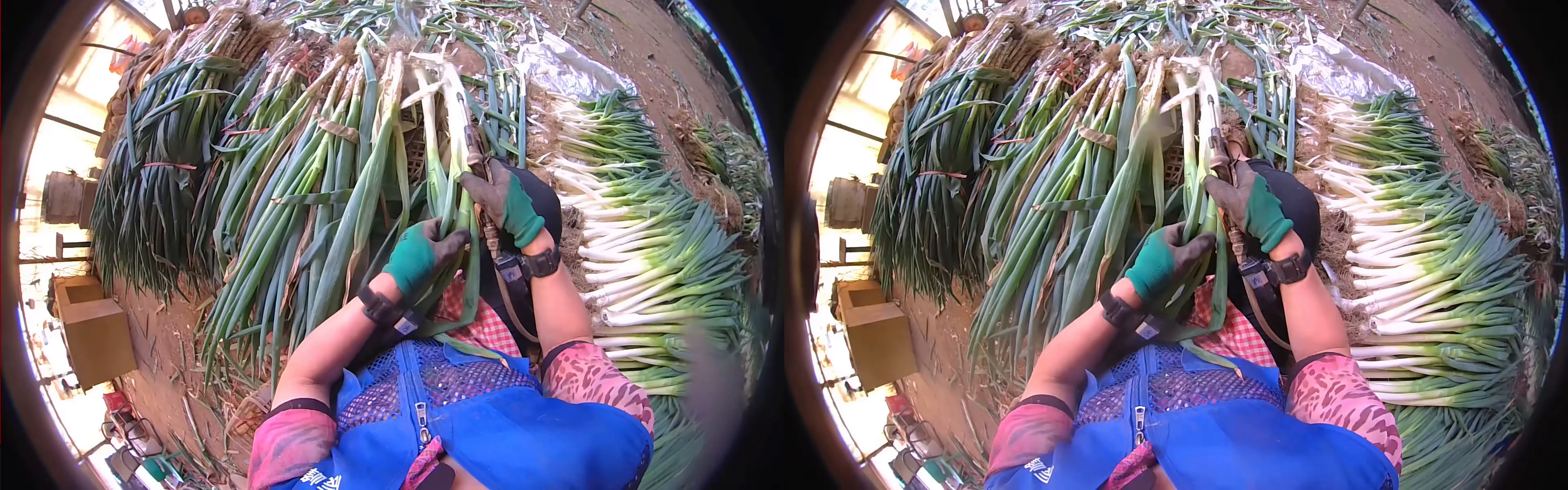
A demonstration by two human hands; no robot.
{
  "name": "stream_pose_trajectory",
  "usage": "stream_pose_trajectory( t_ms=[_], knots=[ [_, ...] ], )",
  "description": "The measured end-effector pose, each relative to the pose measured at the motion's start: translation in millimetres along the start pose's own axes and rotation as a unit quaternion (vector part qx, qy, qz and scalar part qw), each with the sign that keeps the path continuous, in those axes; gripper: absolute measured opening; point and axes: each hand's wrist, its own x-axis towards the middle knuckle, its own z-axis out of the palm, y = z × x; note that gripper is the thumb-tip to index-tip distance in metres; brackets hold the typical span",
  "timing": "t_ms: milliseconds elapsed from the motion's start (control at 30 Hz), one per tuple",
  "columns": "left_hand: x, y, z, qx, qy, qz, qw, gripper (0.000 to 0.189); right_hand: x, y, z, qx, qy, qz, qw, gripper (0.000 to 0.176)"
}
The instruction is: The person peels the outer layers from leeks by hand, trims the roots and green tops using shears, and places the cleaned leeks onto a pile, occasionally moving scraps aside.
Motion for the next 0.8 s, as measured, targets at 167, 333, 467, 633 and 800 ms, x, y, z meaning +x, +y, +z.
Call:
stream_pose_trajectory(
  t_ms=[167, 333, 467, 633, 800],
  knots=[
    [14.4, 9.3, -22.0, 0.422, 0.070, 0.008, 0.904, 0.049, 11.8, 24.3, -2.3, -0.216, -0.042, 0.078, 0.972, 0.057],
    [50.9, 16.6, -73.0, 0.580, 0.320, 0.170, 0.730, 0.062, 15.9, -4.1, 33.8, -0.239, -0.165, 0.117, 0.950, 0.066],
    [87.9, -30.1, -127.6, 0.519, 0.216, -0.087, 0.822, 0.053, 22.6, 0.7, 63.9, -0.226, -0.224, 0.141, 0.938, 0.073],
    [68.9, -4.8, -155.3, 0.354, 0.046, 0.194, 0.914, 0.047, 7.3, 6.0, 52.0, -0.157, -0.130, 0.138, 0.969, 0.060],
    [37.9, -21.7, -142.6, 0.184, 0.057, 0.045, 0.980, 0.030, -42.2, -43.7, 45.3, 0.068, -0.158, 0.097, 0.980, 0.033]
  ],
)
